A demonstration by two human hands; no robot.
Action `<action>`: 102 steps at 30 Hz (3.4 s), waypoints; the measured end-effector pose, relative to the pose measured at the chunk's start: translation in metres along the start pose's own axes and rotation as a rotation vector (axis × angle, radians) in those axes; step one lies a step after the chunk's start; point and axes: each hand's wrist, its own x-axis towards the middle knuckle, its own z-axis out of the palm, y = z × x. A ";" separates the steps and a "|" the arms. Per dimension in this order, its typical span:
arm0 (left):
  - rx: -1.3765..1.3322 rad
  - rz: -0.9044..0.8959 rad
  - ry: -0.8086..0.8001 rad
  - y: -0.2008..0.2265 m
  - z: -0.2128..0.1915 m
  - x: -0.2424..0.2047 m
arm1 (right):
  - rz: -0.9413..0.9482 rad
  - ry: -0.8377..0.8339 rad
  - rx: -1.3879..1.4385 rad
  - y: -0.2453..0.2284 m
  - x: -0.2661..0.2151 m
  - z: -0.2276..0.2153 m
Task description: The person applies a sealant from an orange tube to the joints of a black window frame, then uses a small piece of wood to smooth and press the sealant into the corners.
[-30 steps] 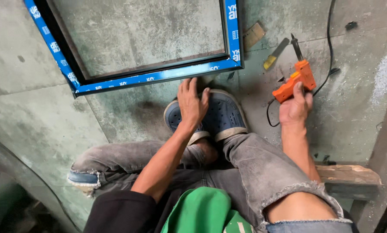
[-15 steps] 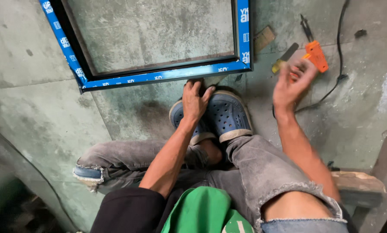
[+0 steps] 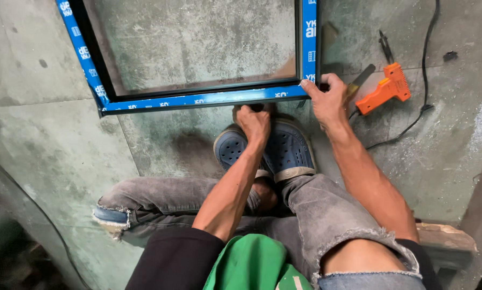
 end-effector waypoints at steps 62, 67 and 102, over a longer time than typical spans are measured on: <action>-0.926 -0.491 -0.403 0.062 0.033 -0.034 | 0.191 0.063 0.900 0.065 -0.139 -0.082; -0.864 -0.468 -0.398 0.049 0.048 -0.032 | 0.203 0.083 0.863 0.078 -0.138 -0.072; -0.628 -0.294 -0.486 0.020 0.057 -0.025 | 0.233 0.108 0.933 0.067 -0.131 -0.058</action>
